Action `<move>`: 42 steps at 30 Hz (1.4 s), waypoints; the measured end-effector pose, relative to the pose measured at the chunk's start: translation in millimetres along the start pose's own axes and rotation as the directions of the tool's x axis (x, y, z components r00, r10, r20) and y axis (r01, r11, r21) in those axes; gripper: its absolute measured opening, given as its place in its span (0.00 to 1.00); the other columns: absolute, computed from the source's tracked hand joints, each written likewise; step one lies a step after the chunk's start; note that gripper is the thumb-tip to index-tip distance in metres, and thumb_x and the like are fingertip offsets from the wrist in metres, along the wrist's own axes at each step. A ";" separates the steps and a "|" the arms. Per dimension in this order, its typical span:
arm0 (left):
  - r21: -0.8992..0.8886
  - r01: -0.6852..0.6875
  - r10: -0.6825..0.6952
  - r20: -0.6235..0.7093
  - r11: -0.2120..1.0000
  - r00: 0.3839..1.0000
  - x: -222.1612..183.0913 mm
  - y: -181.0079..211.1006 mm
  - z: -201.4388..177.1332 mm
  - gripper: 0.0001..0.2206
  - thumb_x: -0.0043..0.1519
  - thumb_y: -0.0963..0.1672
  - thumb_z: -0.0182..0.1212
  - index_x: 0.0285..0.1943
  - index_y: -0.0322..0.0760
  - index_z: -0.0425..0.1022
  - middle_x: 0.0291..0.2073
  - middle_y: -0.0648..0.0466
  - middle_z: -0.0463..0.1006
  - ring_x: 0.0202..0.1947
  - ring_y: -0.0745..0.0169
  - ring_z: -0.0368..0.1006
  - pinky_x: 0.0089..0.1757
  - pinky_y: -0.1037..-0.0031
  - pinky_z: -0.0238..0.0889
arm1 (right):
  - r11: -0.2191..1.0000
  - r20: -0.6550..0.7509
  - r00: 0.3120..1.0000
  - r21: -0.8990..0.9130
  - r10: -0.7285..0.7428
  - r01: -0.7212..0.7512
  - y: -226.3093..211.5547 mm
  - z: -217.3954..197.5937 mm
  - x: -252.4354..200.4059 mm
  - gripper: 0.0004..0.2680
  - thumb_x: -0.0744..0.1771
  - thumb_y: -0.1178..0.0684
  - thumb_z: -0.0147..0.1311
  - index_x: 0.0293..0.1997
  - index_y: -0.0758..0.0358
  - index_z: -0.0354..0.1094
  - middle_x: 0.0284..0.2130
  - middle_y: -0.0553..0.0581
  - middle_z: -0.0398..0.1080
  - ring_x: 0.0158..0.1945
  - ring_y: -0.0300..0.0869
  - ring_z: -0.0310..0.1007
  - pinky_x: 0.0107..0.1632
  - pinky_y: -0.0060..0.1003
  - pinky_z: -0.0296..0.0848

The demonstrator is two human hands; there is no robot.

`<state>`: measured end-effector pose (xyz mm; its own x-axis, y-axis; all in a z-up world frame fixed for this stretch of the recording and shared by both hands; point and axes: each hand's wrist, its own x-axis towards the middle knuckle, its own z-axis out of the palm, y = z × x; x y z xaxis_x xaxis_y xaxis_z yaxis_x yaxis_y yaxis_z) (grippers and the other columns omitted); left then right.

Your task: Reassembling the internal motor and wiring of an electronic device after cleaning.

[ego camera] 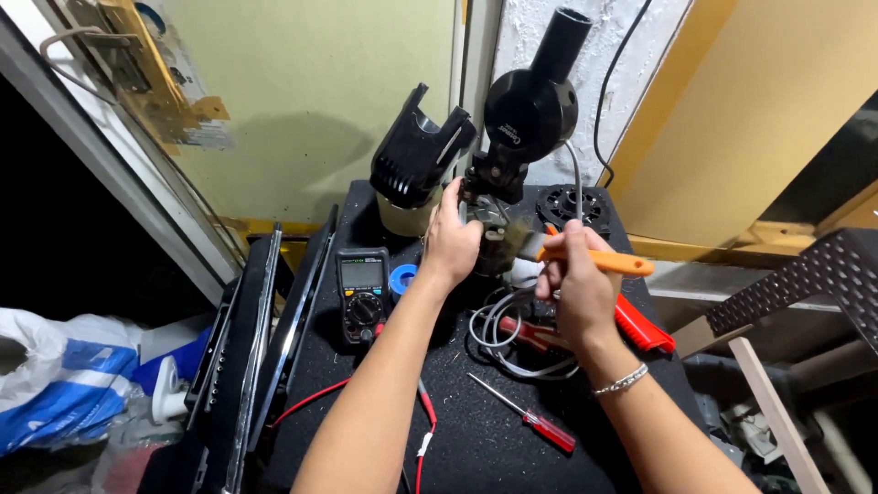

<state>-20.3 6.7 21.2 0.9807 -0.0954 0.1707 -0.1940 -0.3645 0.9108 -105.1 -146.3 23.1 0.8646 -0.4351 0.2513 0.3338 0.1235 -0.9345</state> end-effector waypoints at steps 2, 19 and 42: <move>0.001 -0.007 0.007 -0.002 1.000 1.000 1.5 -2.0 1.4 0.35 0.54 0.45 0.46 0.77 0.47 0.50 0.67 0.40 0.64 0.71 0.42 0.55 0.67 0.54 0.48 | 1.000 -0.006 1.000 0.026 -0.002 0.002 8.2 -7.7 5.9 0.17 0.73 0.44 0.45 0.30 0.67 0.68 0.07 0.54 0.49 0.08 0.43 0.61 0.11 0.29 0.57; -0.003 -0.030 0.030 0.002 1.000 1.000 3.6 -2.0 -2.1 0.35 0.54 0.45 0.46 0.77 0.45 0.51 0.66 0.36 0.64 0.71 0.39 0.55 0.67 0.52 0.48 | 0.877 0.084 0.925 -0.297 -0.371 0.379 -8.1 4.3 -11.9 0.09 0.74 0.54 0.48 0.41 0.65 0.74 0.17 0.63 0.70 0.19 0.42 0.72 0.23 0.31 0.73; -0.078 0.018 -0.019 -0.018 0.997 1.000 6.5 -2.8 -4.3 0.35 0.51 0.44 0.49 0.75 0.50 0.59 0.66 0.42 0.69 0.69 0.42 0.60 0.65 0.53 0.52 | 0.669 0.285 0.885 -0.580 -0.368 0.465 -3.3 -11.2 3.4 0.06 0.70 0.52 0.55 0.35 0.59 0.73 0.15 0.59 0.70 0.20 0.52 0.72 0.29 0.40 0.69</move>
<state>-13.4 11.1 21.3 0.9846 -0.0716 0.1597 -0.1738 -0.2925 0.9403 -107.5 -158.2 24.3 0.7495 -0.1763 0.6381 0.4072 -0.6372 -0.6543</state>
